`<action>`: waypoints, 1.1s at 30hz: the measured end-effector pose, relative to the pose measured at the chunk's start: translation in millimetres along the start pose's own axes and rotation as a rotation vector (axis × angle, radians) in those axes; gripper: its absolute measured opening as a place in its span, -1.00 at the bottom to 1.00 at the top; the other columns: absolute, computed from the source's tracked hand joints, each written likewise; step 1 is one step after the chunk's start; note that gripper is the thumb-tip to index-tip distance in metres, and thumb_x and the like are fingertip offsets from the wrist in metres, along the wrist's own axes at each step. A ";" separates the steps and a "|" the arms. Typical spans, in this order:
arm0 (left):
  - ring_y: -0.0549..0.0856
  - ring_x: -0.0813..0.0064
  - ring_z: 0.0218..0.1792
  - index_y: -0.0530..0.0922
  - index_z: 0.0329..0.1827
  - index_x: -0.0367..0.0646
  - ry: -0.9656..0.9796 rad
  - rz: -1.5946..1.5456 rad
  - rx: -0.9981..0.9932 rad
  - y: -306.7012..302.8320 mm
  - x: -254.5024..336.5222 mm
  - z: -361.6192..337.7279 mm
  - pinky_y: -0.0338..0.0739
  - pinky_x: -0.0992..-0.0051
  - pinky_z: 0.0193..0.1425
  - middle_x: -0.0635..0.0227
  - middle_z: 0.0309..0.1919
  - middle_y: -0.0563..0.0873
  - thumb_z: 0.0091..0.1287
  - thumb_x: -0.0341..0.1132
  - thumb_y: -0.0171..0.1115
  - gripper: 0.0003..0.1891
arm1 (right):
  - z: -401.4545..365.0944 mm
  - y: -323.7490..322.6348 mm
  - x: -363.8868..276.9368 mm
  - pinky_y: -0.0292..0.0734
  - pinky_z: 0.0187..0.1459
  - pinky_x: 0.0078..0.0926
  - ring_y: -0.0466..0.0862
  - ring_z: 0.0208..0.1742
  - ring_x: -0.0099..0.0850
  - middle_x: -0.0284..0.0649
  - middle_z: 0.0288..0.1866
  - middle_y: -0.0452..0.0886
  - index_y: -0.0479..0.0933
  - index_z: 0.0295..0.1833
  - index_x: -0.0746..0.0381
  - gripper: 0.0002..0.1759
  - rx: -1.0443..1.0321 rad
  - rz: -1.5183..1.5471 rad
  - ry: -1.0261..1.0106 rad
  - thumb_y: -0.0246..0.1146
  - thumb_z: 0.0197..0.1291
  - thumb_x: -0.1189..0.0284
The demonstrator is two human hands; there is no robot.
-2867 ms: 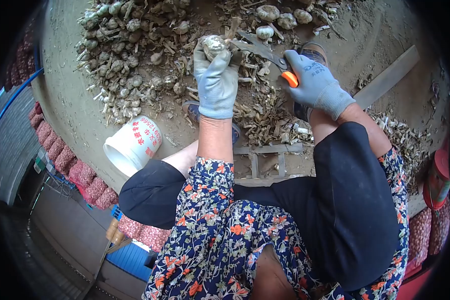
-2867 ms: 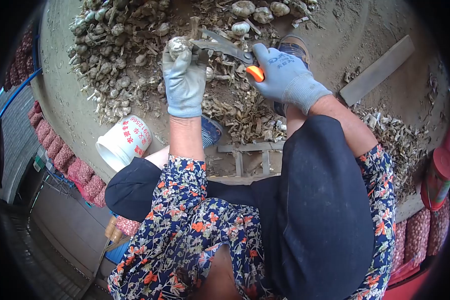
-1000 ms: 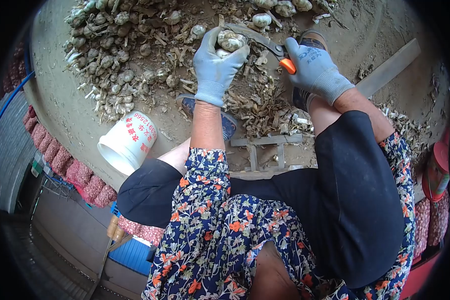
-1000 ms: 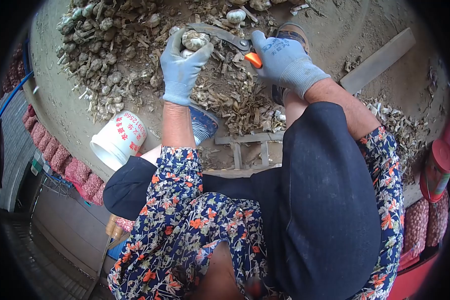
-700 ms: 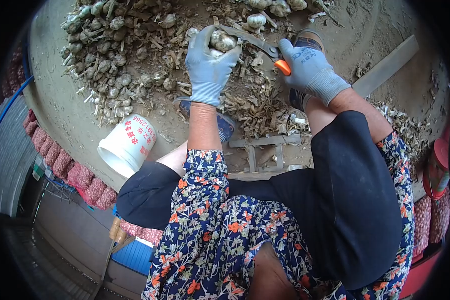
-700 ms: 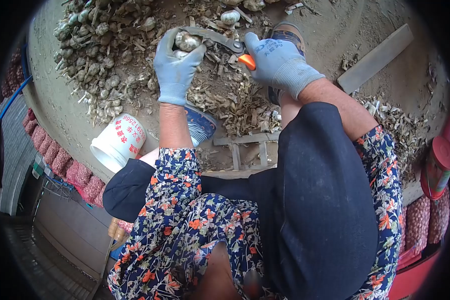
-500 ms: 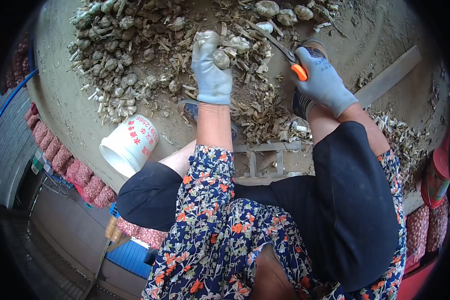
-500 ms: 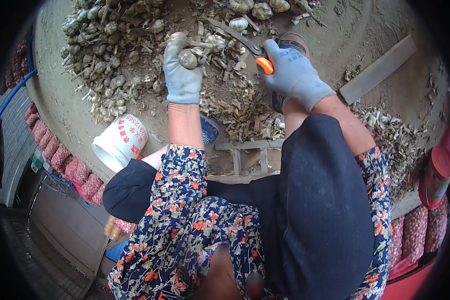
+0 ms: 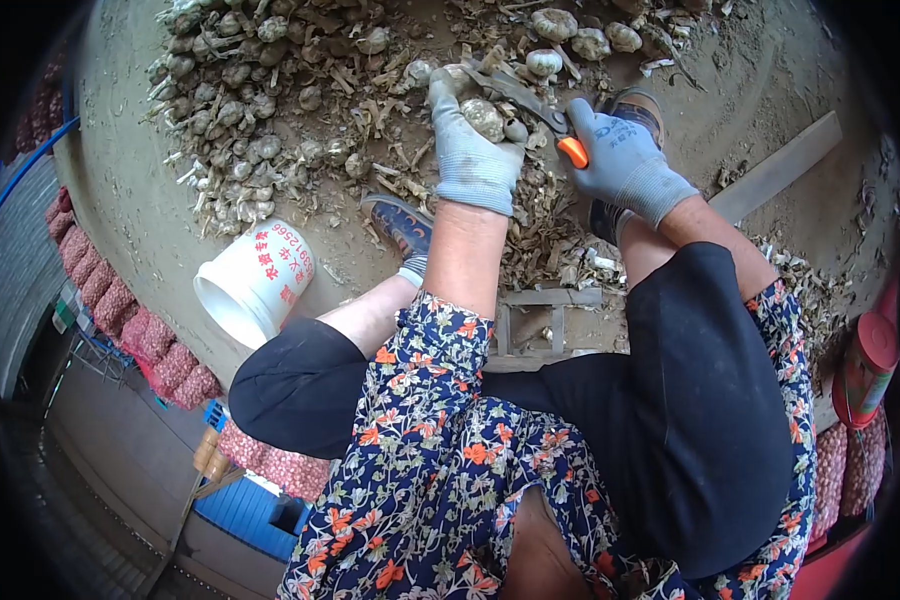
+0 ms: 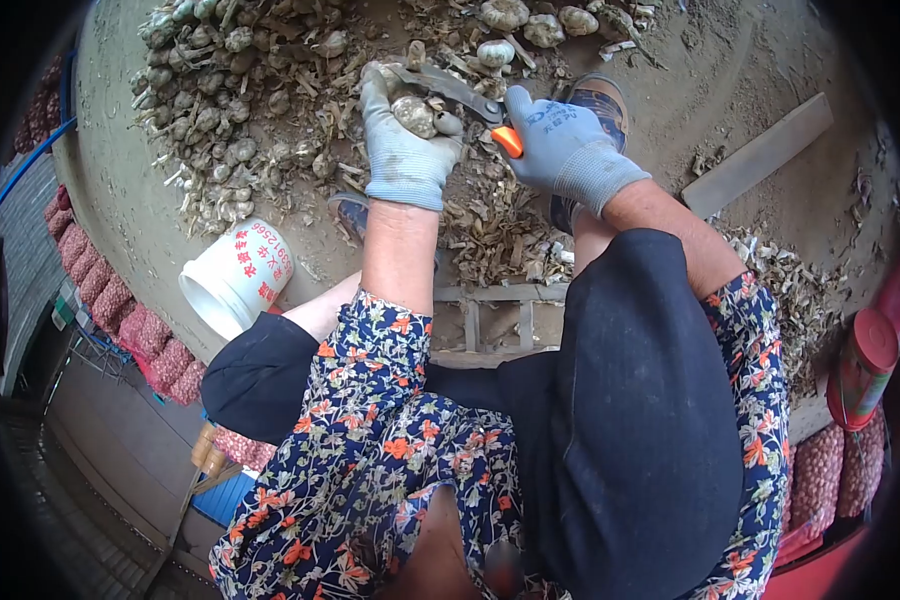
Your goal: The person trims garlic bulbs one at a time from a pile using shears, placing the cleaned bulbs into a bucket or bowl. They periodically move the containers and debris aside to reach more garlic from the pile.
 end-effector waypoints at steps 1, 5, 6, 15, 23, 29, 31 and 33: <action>0.52 0.60 -0.51 0.54 -0.26 0.11 -0.042 -0.004 -0.033 -5.4 -0.4 5.0 0.29 0.62 -0.60 0.52 -0.45 0.60 0.21 0.25 0.16 -0.59 | 0.4 1.1 0.6 0.48 -0.17 -0.07 0.61 -0.19 0.07 0.08 -0.29 0.59 0.23 -0.02 0.25 -0.57 -0.044 -0.017 0.003 0.23 0.07 0.34; 0.54 0.49 -0.54 0.53 -0.27 0.04 0.153 0.038 0.098 -46.8 74.1 -16.4 0.35 0.58 -0.58 0.45 -0.51 0.58 0.24 0.18 0.13 -0.61 | -1.0 13.3 11.6 0.47 -0.16 -0.05 0.61 -0.17 0.09 0.12 -0.28 0.60 0.25 -0.07 0.24 -0.65 -0.061 0.019 0.022 0.17 0.14 0.30; 0.53 0.54 -0.54 0.52 -0.29 0.05 0.362 0.111 0.066 -68.4 126.1 -25.1 0.34 0.61 -0.59 0.47 -0.53 0.56 0.26 0.15 0.13 -0.64 | -3.8 17.7 20.5 0.48 -0.15 -0.06 0.63 -0.17 0.08 0.14 -0.27 0.62 0.27 -0.10 0.25 -0.65 -0.040 0.059 0.071 0.13 0.21 0.21; 0.53 0.44 -0.68 0.57 -0.47 -0.18 0.826 0.614 1.181 -395.8 459.5 -174.0 0.44 0.38 -0.60 0.33 -0.61 0.61 0.13 -0.12 0.39 -0.70 | 12.2 21.7 6.0 0.46 -0.15 -0.04 0.61 -0.19 0.12 0.18 -0.33 0.60 0.29 -0.14 0.27 -0.66 -0.013 0.069 0.051 0.09 0.24 0.20; 0.63 0.04 0.00 0.62 -0.10 -0.20 0.504 2.090 0.363 -182.9 205.3 35.7 0.48 0.23 0.11 -0.03 -0.08 0.66 0.09 0.04 0.25 -0.51 | 11.6 19.3 -3.6 0.45 -0.14 -0.04 0.61 -0.17 0.10 0.17 -0.32 0.60 0.29 -0.14 0.27 -0.67 -0.042 0.018 0.059 0.11 0.19 0.23; 0.71 0.16 -0.17 0.56 0.01 -0.31 0.674 1.797 0.475 -181.2 148.3 69.4 0.56 0.34 0.01 0.05 -0.20 0.72 0.03 -0.18 0.43 -0.48 | 9.2 33.1 -15.1 0.49 -0.08 -0.10 0.62 -0.10 0.03 0.09 -0.20 0.60 0.28 -0.03 0.25 -0.62 -0.219 -0.135 -0.090 0.15 0.16 0.26; 0.70 0.29 -0.22 0.56 0.02 -0.33 0.662 1.620 0.331 -166.9 130.6 64.9 0.56 0.38 -0.02 0.13 -0.25 0.73 0.04 -0.21 0.42 -0.48 | 13.3 36.5 -17.8 0.50 -0.07 -0.12 0.62 -0.08 0.00 0.07 -0.17 0.59 0.28 0.00 0.25 -0.60 -0.197 -0.133 -0.113 0.16 0.16 0.25; 0.65 0.62 -0.37 0.59 0.02 -0.34 0.666 1.487 0.190 -130.6 117.9 40.6 0.55 0.57 -0.24 0.34 -0.37 0.73 0.08 -0.29 0.41 -0.55 | 15.8 33.0 -27.5 0.48 -0.04 -0.13 0.58 -0.06 0.03 0.05 -0.14 0.56 0.29 0.12 0.26 -0.51 -0.122 -0.119 -0.173 0.19 0.11 0.32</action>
Point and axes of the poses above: each hand's wrist, its own z-axis towards the middle knuckle, its own y-axis out of the palm, x = y × z, the point moved 7 cm from there along z, towards the middle knuckle
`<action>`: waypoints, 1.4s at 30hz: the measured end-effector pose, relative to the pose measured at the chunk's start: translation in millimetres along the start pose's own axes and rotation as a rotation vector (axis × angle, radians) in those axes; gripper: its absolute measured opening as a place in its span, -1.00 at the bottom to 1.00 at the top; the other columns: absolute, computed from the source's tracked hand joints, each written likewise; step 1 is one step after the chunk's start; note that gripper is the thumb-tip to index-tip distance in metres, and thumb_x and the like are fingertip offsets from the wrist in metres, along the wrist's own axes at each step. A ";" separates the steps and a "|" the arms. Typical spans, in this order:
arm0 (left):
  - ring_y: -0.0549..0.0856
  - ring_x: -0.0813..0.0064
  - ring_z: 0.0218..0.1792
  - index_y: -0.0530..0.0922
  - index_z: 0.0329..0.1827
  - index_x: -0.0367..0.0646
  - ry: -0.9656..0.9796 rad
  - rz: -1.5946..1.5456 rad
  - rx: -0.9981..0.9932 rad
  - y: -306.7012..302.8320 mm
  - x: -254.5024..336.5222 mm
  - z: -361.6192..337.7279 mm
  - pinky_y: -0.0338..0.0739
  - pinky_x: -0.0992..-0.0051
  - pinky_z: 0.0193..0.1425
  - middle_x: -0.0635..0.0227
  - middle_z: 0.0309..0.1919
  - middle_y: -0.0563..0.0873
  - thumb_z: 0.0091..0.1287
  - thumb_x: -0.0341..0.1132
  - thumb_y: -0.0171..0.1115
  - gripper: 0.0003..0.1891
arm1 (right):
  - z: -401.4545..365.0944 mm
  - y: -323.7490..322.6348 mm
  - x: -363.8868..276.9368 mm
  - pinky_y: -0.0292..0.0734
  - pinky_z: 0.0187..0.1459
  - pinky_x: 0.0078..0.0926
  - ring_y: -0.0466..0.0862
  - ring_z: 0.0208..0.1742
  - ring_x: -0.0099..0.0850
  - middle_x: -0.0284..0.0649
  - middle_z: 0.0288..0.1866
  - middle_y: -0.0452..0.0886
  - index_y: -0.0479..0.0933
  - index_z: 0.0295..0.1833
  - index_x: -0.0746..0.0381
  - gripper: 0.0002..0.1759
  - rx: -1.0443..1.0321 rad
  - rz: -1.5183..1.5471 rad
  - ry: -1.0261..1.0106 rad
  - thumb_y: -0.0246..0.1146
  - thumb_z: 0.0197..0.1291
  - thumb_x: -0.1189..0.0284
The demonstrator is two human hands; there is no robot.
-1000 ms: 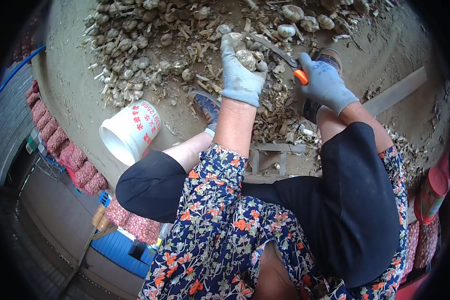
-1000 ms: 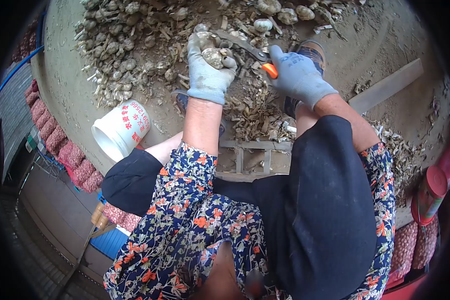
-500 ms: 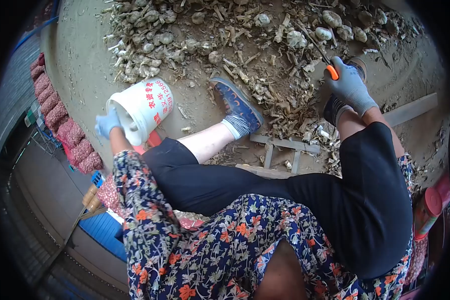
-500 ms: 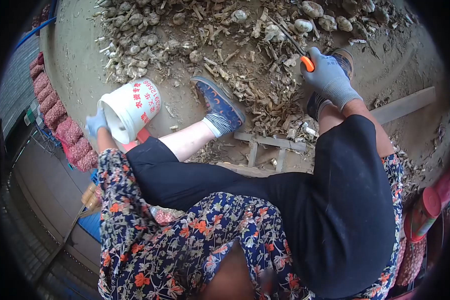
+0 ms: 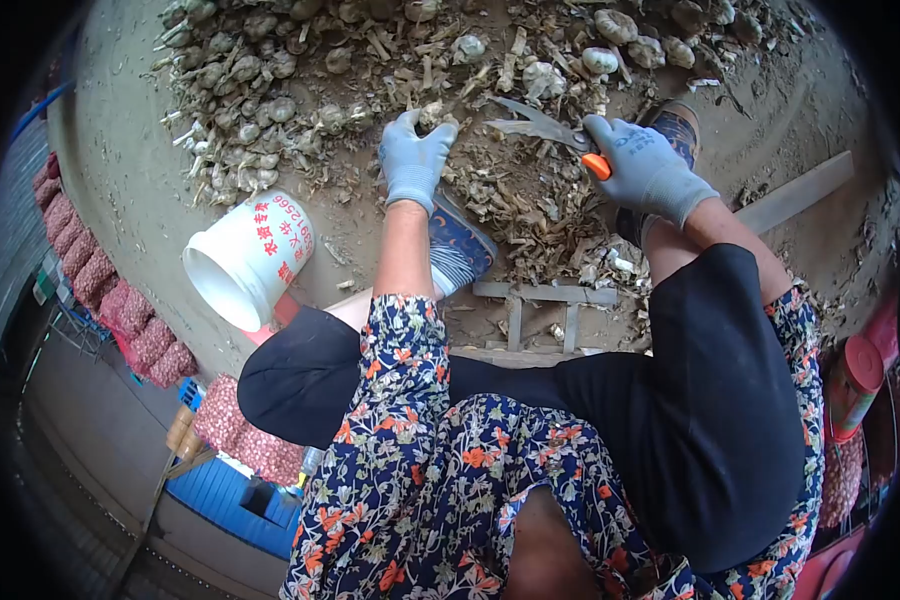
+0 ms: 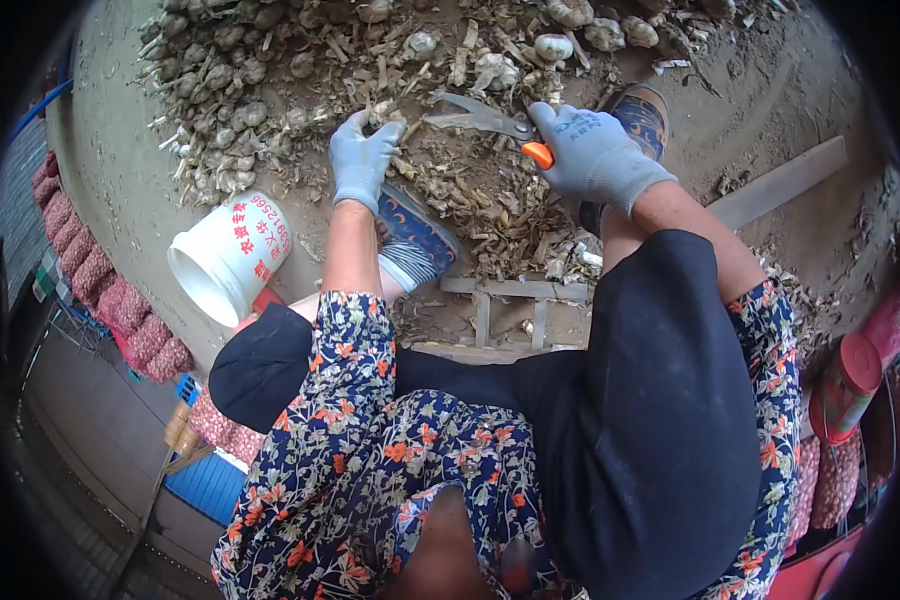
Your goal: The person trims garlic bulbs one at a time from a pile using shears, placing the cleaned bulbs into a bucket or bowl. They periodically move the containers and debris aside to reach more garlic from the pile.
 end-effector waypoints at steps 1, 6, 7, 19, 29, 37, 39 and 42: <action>0.65 0.62 -0.37 0.59 0.02 -0.34 0.004 -0.005 -0.007 -6.4 30.3 -10.3 0.55 0.57 -0.24 0.34 -0.37 0.73 0.08 -0.29 0.41 -0.55 | 1.7 1.1 -0.3 0.48 -0.04 -0.13 0.58 -0.06 0.03 0.05 -0.14 0.56 0.29 0.12 0.26 -0.51 0.000 -0.003 0.009 0.19 0.11 0.32; 0.63 0.47 -0.32 0.67 -0.13 -0.22 0.084 -0.001 -0.116 6.2 65.8 -22.3 0.51 0.51 -0.19 0.25 -0.31 0.70 0.01 -0.27 0.36 -0.65 | 6.3 -0.2 -11.2 0.52 -0.10 -0.14 0.63 -0.11 -0.04 0.03 -0.19 0.59 0.29 0.05 0.25 -0.54 0.041 -0.009 -0.082 0.19 0.15 0.21; 0.57 0.74 -0.45 0.67 -0.14 -0.28 0.144 -0.013 -0.134 9.5 71.9 -23.7 0.48 0.65 -0.32 0.44 -0.42 0.70 0.06 -0.40 0.32 -0.72 | 7.2 0.1 -11.9 0.53 -0.12 -0.14 0.64 -0.16 -0.04 0.03 -0.24 0.60 0.29 0.02 0.25 -0.56 -0.009 0.017 -0.063 0.19 0.15 0.21; 0.65 0.45 -0.05 0.32 0.25 -0.35 0.059 -1.376 -0.483 41.0 78.9 -38.2 0.60 0.47 0.05 0.21 -0.02 0.60 0.10 -0.67 0.24 -0.41 | -7.0 -11.6 5.4 0.52 -0.13 -0.12 0.63 -0.15 0.01 0.06 -0.30 0.60 0.29 -0.01 0.24 -0.56 0.034 0.118 0.116 0.22 0.14 0.20; 0.65 0.44 -0.06 0.37 0.19 -0.36 0.111 -0.962 -0.560 37.5 92.3 -37.4 0.56 0.46 0.10 0.25 -0.07 0.62 -0.01 -0.69 0.13 -0.42 | -7.1 -25.4 -12.1 0.53 -0.14 -0.18 0.64 -0.12 -0.08 -0.03 -0.17 0.58 0.27 0.04 0.19 -0.51 0.140 -0.235 -0.027 0.27 0.07 0.23; 0.66 0.49 -0.18 0.41 0.14 -0.40 0.035 -0.834 -0.694 42.4 83.8 -32.7 0.60 0.51 -0.11 0.23 -0.14 0.65 -0.06 -0.63 0.19 -0.43 | -7.7 -11.9 -6.9 0.57 -0.17 -0.17 0.67 -0.16 -0.07 -0.02 -0.19 0.59 0.25 0.02 0.19 -0.50 -0.062 -0.224 0.026 0.29 -0.01 0.34; 0.67 0.49 -0.22 0.43 0.12 -0.41 0.007 -0.860 -0.686 45.0 81.0 -31.4 0.62 0.50 -0.15 0.24 -0.19 0.66 -0.07 -0.62 0.20 -0.44 | -8.9 -9.4 -7.0 0.55 -0.15 -0.13 0.66 -0.15 -0.04 0.03 -0.22 0.60 0.25 0.01 0.22 -0.54 -0.091 -0.166 0.048 0.26 0.04 0.35; 0.68 0.45 -0.33 0.46 0.03 -0.41 -0.076 -0.994 -0.707 51.8 75.6 -34.4 0.63 0.51 -0.24 0.25 -0.30 0.64 -0.11 -0.65 0.18 -0.49 | -7.5 4.5 1.9 0.52 -0.14 -0.10 0.64 -0.15 0.03 0.10 -0.27 0.60 0.26 -0.03 0.26 -0.60 -0.123 0.053 0.126 0.21 0.11 0.33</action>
Point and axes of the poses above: each hand's wrist, its own z-axis towards the middle knuckle, its own y-axis out of the palm, x = y × z, the point moved 7 cm from there along z, towards the middle knuckle
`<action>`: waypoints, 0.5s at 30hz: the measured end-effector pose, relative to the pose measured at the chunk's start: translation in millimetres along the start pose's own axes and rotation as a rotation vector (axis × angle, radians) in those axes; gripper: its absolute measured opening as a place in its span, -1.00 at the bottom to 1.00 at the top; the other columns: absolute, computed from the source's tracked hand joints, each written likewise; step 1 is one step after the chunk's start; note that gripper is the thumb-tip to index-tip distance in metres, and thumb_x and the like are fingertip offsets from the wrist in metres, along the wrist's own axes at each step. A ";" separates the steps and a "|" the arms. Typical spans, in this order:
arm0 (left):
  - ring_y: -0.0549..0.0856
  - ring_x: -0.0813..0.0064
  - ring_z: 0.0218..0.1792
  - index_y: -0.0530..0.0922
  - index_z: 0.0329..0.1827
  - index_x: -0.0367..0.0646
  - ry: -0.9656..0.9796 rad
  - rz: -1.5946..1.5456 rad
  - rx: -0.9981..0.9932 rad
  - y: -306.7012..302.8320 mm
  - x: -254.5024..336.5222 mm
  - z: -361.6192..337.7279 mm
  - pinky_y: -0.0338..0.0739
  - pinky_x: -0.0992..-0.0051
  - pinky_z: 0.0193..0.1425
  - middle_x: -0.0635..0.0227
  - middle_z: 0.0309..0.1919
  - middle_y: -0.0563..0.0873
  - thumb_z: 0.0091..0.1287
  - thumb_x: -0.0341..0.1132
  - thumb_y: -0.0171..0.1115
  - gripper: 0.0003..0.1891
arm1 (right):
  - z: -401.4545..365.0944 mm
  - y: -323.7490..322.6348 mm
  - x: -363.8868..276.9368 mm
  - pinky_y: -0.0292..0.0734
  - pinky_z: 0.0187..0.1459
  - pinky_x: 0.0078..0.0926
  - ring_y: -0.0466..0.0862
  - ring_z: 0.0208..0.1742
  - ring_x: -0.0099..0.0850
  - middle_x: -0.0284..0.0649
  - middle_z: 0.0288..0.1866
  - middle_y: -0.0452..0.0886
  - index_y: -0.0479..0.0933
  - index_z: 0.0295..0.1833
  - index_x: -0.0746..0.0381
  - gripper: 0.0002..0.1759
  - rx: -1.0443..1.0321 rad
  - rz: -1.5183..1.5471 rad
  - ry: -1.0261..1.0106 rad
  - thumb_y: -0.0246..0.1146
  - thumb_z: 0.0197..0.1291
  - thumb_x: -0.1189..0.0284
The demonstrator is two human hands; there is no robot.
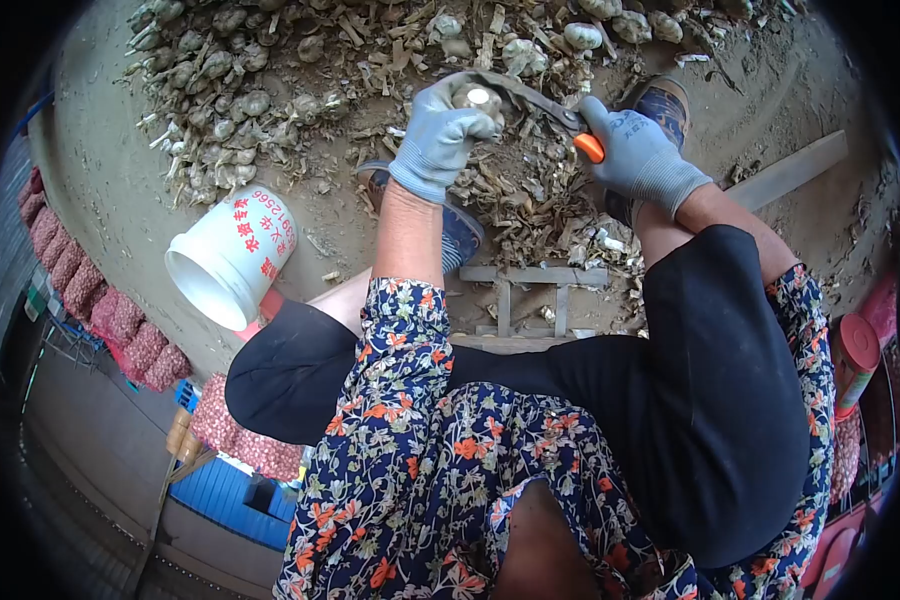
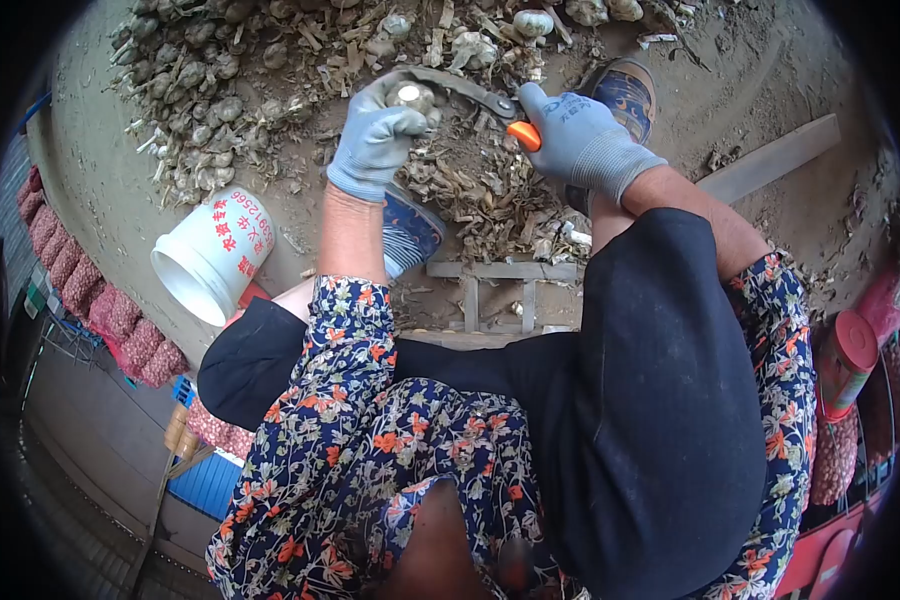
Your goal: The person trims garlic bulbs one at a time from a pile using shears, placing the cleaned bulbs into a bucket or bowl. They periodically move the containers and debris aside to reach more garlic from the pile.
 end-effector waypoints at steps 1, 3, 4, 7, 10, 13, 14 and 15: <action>0.69 0.43 -0.36 0.46 0.01 -0.41 -0.005 -0.041 0.033 2.5 -6.8 -0.5 0.64 0.51 -0.27 0.25 -0.32 0.64 -0.12 -0.66 0.17 -0.51 | 0.6 3.3 2.3 0.52 -0.14 -0.10 0.64 -0.15 0.03 0.10 -0.27 0.60 0.26 -0.03 0.26 -0.60 0.000 -0.005 -0.009 0.21 0.11 0.33; 0.69 0.32 -0.27 0.44 0.03 -0.38 -0.039 -0.089 0.139 -5.5 -26.3 -6.4 0.68 0.36 -0.15 0.17 -0.26 0.64 -0.11 -0.69 0.11 -0.49 | 2.4 6.0 5.2 0.49 -0.14 -0.07 0.61 -0.15 0.10 0.15 -0.33 0.60 0.27 -0.06 0.29 -0.64 0.055 0.122 -0.054 0.17 0.17 0.29; 0.68 0.31 -0.18 0.45 0.04 -0.35 0.058 -0.273 0.102 -10.1 -28.5 -14.3 0.66 0.29 -0.09 0.15 -0.21 0.64 -0.08 -0.68 0.12 -0.50 | 2.1 2.2 4.5 0.48 -0.14 -0.06 0.60 -0.16 0.11 0.15 -0.33 0.60 0.28 -0.08 0.30 -0.64 0.098 0.163 -0.040 0.16 0.18 0.26; 0.62 0.28 -0.02 0.53 0.04 -0.22 0.274 -0.715 0.042 -46.4 -25.9 -42.4 0.58 0.06 0.05 0.10 -0.09 0.63 0.12 -0.54 0.19 -0.63 | 2.8 3.2 13.5 0.48 -0.15 -0.05 0.61 -0.17 0.09 0.14 -0.34 0.60 0.28 -0.08 0.31 -0.62 0.107 0.193 -0.019 0.17 0.18 0.25; 0.61 0.19 0.02 0.54 -0.04 -0.21 0.018 -0.226 0.510 -117.5 -20.2 -51.4 0.56 0.12 0.04 0.08 -0.07 0.62 0.18 -0.42 0.20 -0.73 | 4.3 7.4 13.3 0.49 -0.15 -0.07 0.62 -0.17 0.07 0.13 -0.34 0.61 0.28 -0.07 0.30 -0.61 0.075 0.157 -0.004 0.18 0.18 0.24; 0.62 0.08 0.01 0.48 0.00 -0.25 0.006 0.992 0.747 -126.2 41.0 -31.1 0.56 0.14 0.03 -0.01 0.04 0.55 0.21 -0.33 0.21 -0.68 | 5.0 2.9 7.7 0.50 -0.16 -0.07 0.62 -0.17 0.06 0.12 -0.35 0.61 0.27 -0.07 0.28 -0.61 0.061 0.083 0.005 0.17 0.18 0.24; 0.63 0.04 0.01 0.44 0.04 -0.27 0.165 1.739 0.664 -102.9 61.8 -18.1 0.55 0.15 0.03 -0.07 0.10 0.50 0.21 -0.29 0.21 -0.62 | 4.5 2.3 6.8 0.50 -0.16 -0.08 0.63 -0.17 0.05 0.12 -0.34 0.61 0.27 -0.07 0.28 -0.61 0.073 0.073 -0.013 0.18 0.18 0.24; 0.63 0.04 0.01 0.44 0.04 -0.27 0.173 1.740 0.658 -111.2 62.1 -6.6 0.55 0.15 0.03 -0.07 0.10 0.50 0.21 -0.29 0.21 -0.62 | 4.5 0.9 6.4 0.51 -0.16 -0.08 0.63 -0.16 0.05 0.11 -0.34 0.61 0.27 -0.07 0.27 -0.62 0.085 0.064 -0.030 0.18 0.17 0.25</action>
Point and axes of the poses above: each hand's wrist, its own z-axis towards the middle knuckle, its own y-axis out of the palm, x = y × z, the point moved 7 cm from there along z, towards the middle knuckle
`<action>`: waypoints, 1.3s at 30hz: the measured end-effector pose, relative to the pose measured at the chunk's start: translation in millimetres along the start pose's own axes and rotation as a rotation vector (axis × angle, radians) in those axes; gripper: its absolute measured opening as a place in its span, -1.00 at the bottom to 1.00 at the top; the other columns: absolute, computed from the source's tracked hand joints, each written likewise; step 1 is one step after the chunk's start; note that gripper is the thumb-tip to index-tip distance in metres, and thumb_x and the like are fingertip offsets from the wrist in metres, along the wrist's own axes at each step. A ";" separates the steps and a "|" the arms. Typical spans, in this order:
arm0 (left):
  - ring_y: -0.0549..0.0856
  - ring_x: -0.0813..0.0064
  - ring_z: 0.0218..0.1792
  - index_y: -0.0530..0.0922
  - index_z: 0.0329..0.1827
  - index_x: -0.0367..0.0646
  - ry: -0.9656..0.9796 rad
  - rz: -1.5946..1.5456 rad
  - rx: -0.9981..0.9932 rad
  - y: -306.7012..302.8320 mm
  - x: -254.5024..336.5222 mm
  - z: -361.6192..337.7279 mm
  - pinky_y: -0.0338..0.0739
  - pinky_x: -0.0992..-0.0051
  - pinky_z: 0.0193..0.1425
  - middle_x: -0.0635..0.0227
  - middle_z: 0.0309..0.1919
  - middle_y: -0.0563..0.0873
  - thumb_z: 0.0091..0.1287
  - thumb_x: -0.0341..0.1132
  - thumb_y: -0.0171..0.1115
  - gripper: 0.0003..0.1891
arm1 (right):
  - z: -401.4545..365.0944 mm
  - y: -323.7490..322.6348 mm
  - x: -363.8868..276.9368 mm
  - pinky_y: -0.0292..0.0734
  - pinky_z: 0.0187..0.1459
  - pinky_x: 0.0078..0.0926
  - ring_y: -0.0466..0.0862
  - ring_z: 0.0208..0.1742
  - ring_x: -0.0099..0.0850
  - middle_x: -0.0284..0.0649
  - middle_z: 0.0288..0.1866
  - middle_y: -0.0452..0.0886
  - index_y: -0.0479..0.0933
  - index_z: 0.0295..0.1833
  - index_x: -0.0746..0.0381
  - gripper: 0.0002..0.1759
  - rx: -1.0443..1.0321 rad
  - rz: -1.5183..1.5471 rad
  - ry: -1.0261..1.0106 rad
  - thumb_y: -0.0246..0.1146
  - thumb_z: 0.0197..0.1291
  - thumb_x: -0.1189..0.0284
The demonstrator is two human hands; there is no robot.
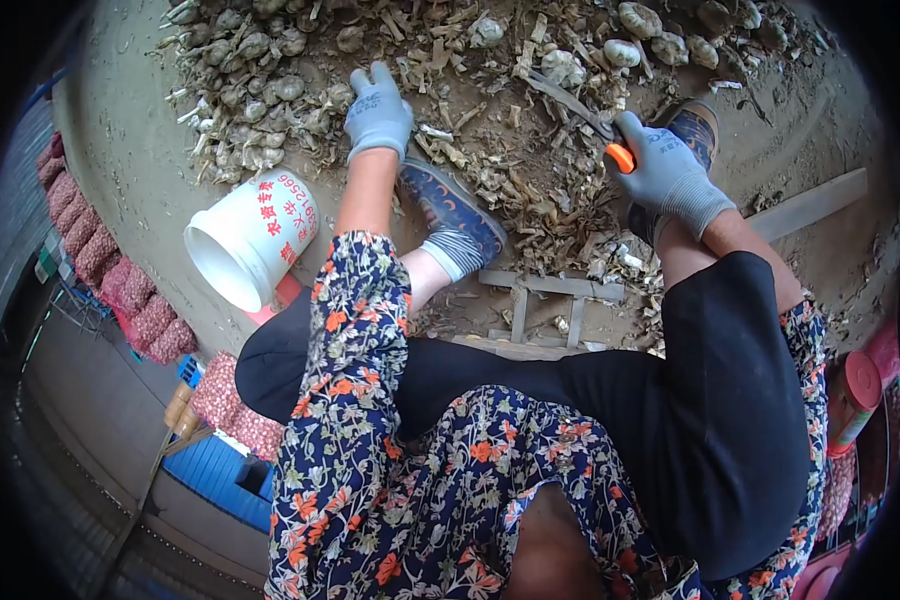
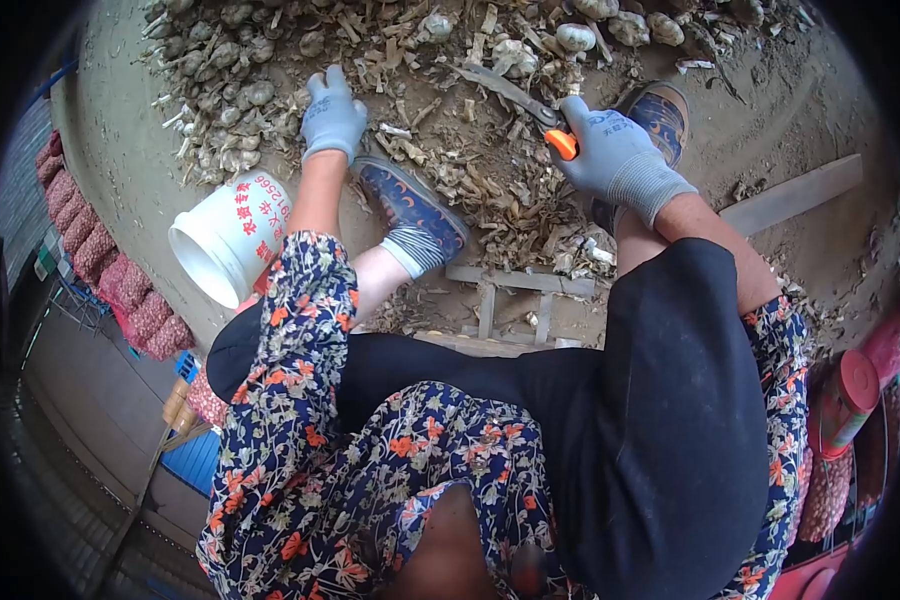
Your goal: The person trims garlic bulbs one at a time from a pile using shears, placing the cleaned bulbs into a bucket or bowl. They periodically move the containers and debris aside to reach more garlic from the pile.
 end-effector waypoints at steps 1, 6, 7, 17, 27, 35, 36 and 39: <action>0.62 0.01 0.02 0.41 0.09 -0.27 -0.136 0.157 -0.156 23.9 -20.3 7.4 0.55 0.13 0.04 -0.10 0.14 0.45 0.20 -0.29 0.22 -0.58 | 1.0 0.1 2.4 0.51 -0.15 -0.08 0.63 -0.16 0.04 0.10 -0.31 0.62 0.27 -0.06 0.26 -0.62 -0.028 0.004 0.034 0.18 0.17 0.25; 0.69 0.05 -0.10 0.32 0.19 -0.27 -0.259 0.130 -0.312 35.5 -52.3 19.3 0.61 0.20 -0.05 -0.03 -0.08 0.62 0.15 -0.34 0.31 -0.44 | -0.6 -4.0 5.1 0.51 -0.13 -0.10 0.63 -0.12 0.01 0.09 -0.24 0.61 0.26 -0.05 0.24 -0.62 0.022 -0.014 -0.001 0.19 0.16 0.26; 0.72 0.25 -0.23 0.29 0.22 -0.27 -0.391 -0.738 -0.307 46.2 -47.6 11.1 0.66 0.35 -0.19 0.10 -0.21 0.66 0.14 -0.47 0.32 -0.43 | -1.4 -7.0 4.0 0.51 -0.11 -0.11 0.63 -0.10 0.01 0.08 -0.22 0.60 0.26 -0.05 0.24 -0.62 0.040 -0.019 -0.016 0.20 0.15 0.27; 0.67 0.48 -0.23 0.30 0.26 -0.30 -0.120 -1.689 -0.305 -22.4 116.1 -41.5 0.63 0.52 -0.15 0.24 -0.11 0.61 0.05 -0.60 0.26 -0.37 | -12.6 -42.2 -22.4 0.47 -0.07 -0.17 0.60 -0.06 -0.08 -0.02 -0.13 0.55 0.23 0.20 0.21 -0.42 0.305 -0.236 -0.103 0.23 0.13 0.22; 0.64 0.58 -0.20 0.34 0.22 -0.47 -0.088 -1.466 -0.315 -25.5 128.0 -40.7 0.60 0.61 -0.16 0.24 -0.12 0.62 -0.04 -0.58 0.32 -0.34 | -17.0 -46.5 -17.3 0.46 -0.06 -0.16 0.62 -0.06 -0.13 -0.03 -0.11 0.55 0.23 0.14 0.20 -0.43 0.173 -0.354 -0.044 0.27 0.09 0.22; 0.71 0.53 -0.41 0.42 0.13 -0.42 -0.070 -1.507 -0.457 -23.1 145.3 -38.3 0.63 0.60 -0.36 0.25 -0.32 0.69 0.06 -0.48 0.32 -0.48 | -17.8 -31.4 1.8 0.57 -0.21 -0.21 0.67 -0.17 -0.06 0.00 -0.21 0.61 0.23 0.05 0.26 -0.48 0.021 -0.197 -0.017 0.28 0.06 0.30; 0.71 0.52 -0.45 0.44 0.10 -0.40 -0.087 -1.504 -0.476 -20.4 144.3 -40.2 0.63 0.61 -0.41 0.26 -0.36 0.69 0.08 -0.48 0.31 -0.52 | -17.8 -29.4 3.0 0.57 -0.21 -0.20 0.67 -0.17 -0.06 0.01 -0.22 0.62 0.23 0.03 0.27 -0.49 -0.022 -0.179 -0.006 0.27 0.06 0.31; 0.72 0.48 -0.40 0.46 0.05 -0.33 -0.037 -1.622 -0.558 -12.1 147.5 -42.3 0.63 0.60 -0.39 0.27 -0.32 0.69 0.09 -0.50 0.31 -0.58 | -22.0 -27.6 11.2 0.57 -0.20 -0.19 0.68 -0.18 -0.07 0.00 -0.23 0.63 0.23 0.02 0.28 -0.51 -0.033 -0.146 0.002 0.26 0.07 0.31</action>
Point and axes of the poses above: each hand's wrist, its own z-axis towards the middle knuckle, its own y-axis out of the palm, x = y × z, the point moved 7 cm from there along z, towards the middle knuckle
